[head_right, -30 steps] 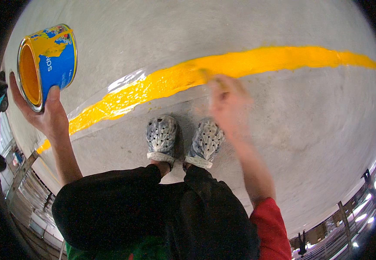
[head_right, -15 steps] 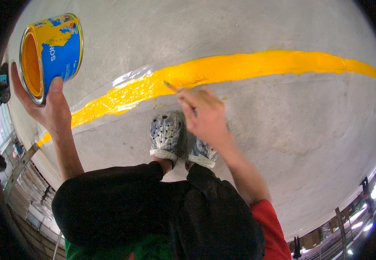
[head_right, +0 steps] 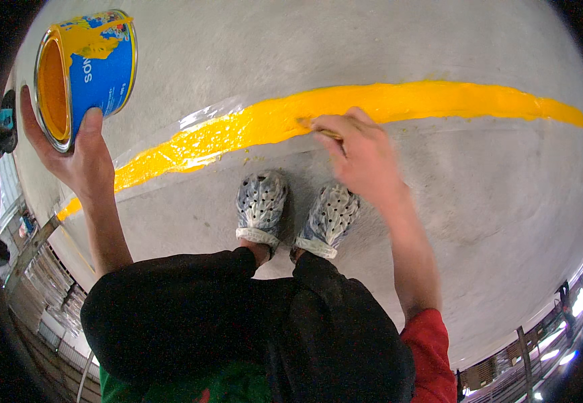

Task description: The person paints a straight yellow line on a concrete floor using a paintbrush and a small paint can. They repeatedly dip the brush into the can and apply paint along a pre-marked strip, occasionally refilling the can from a coworker's container.

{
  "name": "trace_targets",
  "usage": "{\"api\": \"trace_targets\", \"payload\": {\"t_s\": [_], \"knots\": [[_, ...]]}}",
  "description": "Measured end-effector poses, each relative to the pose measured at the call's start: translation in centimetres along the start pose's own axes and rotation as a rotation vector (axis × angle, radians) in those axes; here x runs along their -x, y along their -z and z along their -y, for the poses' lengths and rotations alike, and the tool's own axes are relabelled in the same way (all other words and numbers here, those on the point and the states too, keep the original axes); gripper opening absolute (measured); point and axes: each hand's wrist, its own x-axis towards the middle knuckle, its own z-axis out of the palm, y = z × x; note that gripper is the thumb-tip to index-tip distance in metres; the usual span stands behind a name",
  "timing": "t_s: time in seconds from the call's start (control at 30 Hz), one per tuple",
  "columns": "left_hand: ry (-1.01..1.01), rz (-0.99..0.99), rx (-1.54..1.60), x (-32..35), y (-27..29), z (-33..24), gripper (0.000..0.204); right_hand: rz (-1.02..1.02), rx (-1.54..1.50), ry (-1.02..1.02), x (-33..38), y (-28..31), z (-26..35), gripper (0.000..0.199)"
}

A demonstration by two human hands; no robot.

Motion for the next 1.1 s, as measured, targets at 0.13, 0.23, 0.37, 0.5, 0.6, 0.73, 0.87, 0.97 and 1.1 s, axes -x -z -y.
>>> {"api": "trace_targets", "payload": {"t_s": [0.13,0.23,0.37,0.5,0.6,0.73,0.87,0.97,1.1], "knots": [[0.004,0.013,0.033,0.1,0.0,0.0,0.095,0.002,0.020,-0.062,-0.1,0.4,-0.3,0.017],[0.007,0.015,0.026,0.0,0.1,0.0,0.095,0.034,0.044,-0.100,0.0,0.8,-0.5,0.017],[0.019,0.018,0.040,0.1,0.0,0.0,0.094,-0.008,0.028,-0.067,-0.1,0.8,-0.9,0.017],[0.019,0.006,-0.016,0.0,0.1,-0.1,0.093,0.015,0.027,-0.049,-0.1,0.5,-0.9,0.016],[0.009,0.017,-0.040,0.1,0.1,0.0,0.093,0.035,-0.089,-0.038,-0.2,0.5,-1.0,0.016],[-0.001,0.019,0.003,0.1,0.2,0.0,0.093,-0.016,-0.002,-0.109,-0.3,1.3,-1.0,0.016],[0.020,0.021,0.026,0.2,0.0,0.0,0.092,0.049,0.042,-0.050,-0.4,1.8,-1.0,0.016],[-0.022,0.024,0.007,0.0,-0.1,-0.1,0.092,0.097,0.082,0.029,-0.7,1.7,-0.9,0.017],[0.000,0.007,-0.029,-0.1,-0.1,-0.3,0.092,0.085,0.050,-0.035,-1.1,1.7,-0.6,0.016]]}}
